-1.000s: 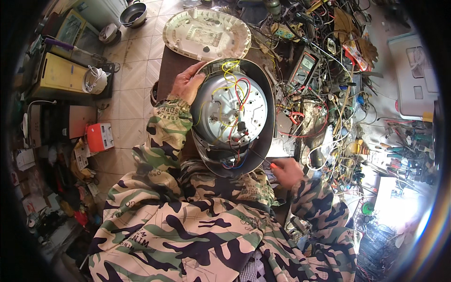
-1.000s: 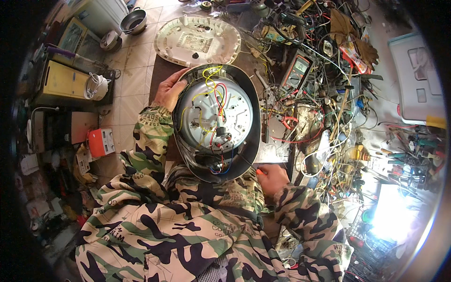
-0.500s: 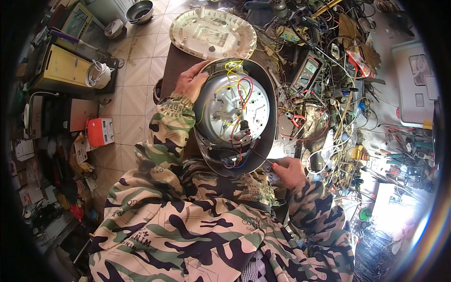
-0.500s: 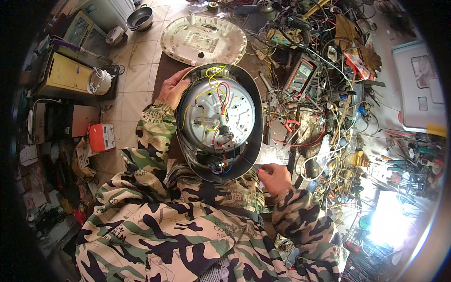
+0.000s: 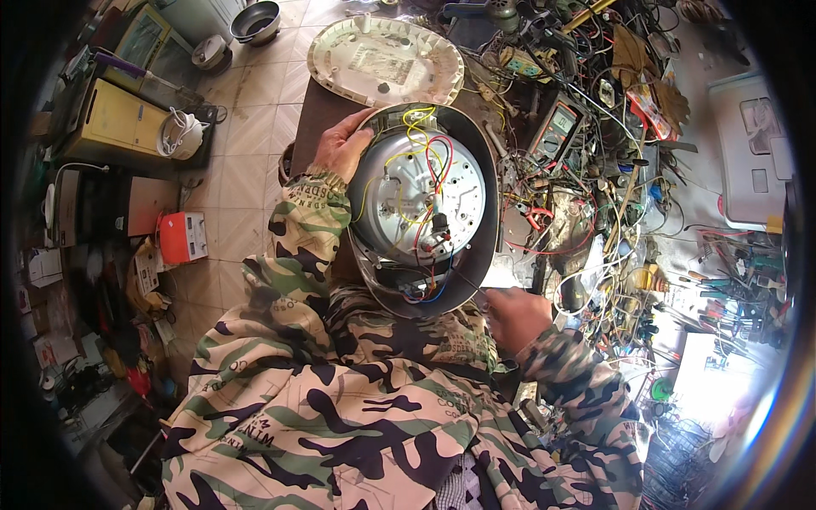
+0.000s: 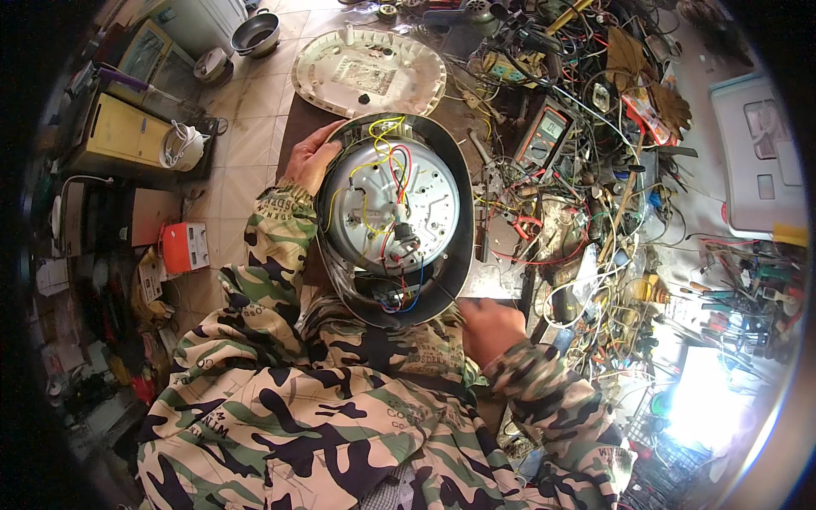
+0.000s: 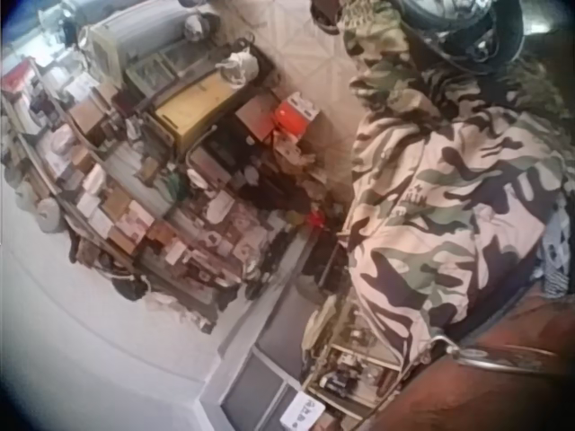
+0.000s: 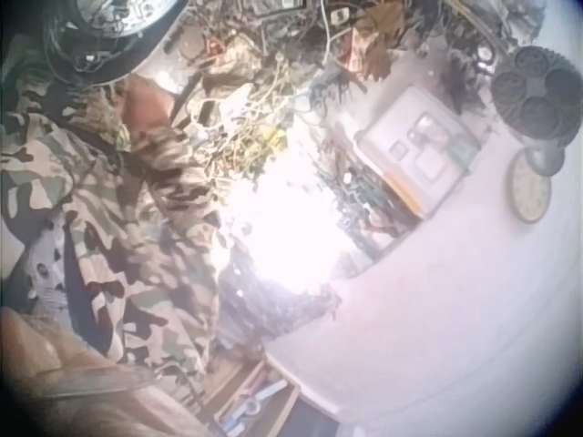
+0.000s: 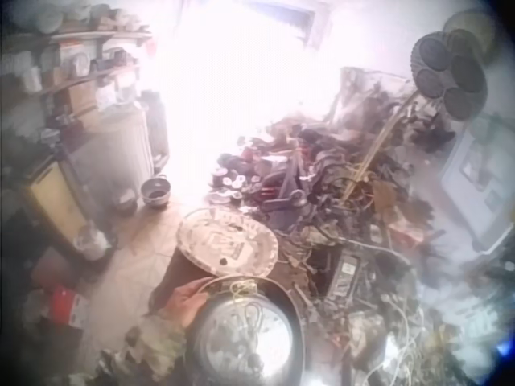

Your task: The person removes the cover of a circular electronic device and uses a multimeter to test continuity across several internal wires. They probe different wire pairs and components while holding the device steady, then reposition the multimeter leads to check additional points.

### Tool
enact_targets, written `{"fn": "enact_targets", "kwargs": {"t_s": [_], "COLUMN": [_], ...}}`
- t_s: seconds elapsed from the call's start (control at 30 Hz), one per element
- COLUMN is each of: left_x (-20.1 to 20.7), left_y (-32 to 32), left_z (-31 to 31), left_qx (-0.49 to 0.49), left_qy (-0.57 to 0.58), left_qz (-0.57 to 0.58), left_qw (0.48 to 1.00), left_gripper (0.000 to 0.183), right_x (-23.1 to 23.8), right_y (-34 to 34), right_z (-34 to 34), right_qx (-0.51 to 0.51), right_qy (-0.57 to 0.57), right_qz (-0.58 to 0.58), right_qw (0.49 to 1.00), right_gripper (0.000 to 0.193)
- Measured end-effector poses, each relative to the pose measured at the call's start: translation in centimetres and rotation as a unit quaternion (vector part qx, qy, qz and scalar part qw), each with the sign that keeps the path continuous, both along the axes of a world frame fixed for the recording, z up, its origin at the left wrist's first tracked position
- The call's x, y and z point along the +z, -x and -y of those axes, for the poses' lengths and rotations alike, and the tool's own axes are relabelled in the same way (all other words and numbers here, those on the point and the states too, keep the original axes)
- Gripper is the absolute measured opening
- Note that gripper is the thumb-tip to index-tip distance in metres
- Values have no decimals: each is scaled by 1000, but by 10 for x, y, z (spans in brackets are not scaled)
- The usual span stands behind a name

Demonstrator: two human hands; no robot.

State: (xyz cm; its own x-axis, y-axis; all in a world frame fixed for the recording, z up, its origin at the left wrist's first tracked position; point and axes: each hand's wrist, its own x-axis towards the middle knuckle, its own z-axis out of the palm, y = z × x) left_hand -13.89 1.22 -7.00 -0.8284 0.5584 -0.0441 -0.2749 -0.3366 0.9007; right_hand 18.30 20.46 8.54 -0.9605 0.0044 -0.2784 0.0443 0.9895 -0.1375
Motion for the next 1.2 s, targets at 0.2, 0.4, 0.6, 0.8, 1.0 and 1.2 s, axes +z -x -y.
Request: {"fn": "enact_targets", "kwargs": {"t_s": [0.2, 0.4, 0.6, 0.8, 1.0, 1.2], "left_x": [-4, 4, 1, 4, 2, 5], "left_y": [1, -1, 0, 0, 2, 2], "left_z": [5, 0, -1, 6, -1, 2], "left_qx": [6, 1, 8, 12, -25, -16], "left_qy": [-18, -25, -27, 2, -20, -12], "left_qz": [35, 34, 40, 6, 3, -3], "left_qw": [999, 999, 999, 1000, 999, 1000], "left_gripper": [42, 42, 42, 43, 45, 45], "right_x": [-15, -14, -3, -11, -2, 4], "right_y": [9, -1, 9, 8, 6, 9], "right_z": [-34, -13, -1, -20, -9, -11], "right_qx": [-307, 148, 53, -232, 130, -40], "right_qy": [194, -118, -80, 159, -96, 48], "right_qz": [188, 1, 32, 161, 86, 16], "right_qw": [912, 982, 995, 946, 983, 998], "right_gripper": [33, 18, 19, 33, 14, 28]}}
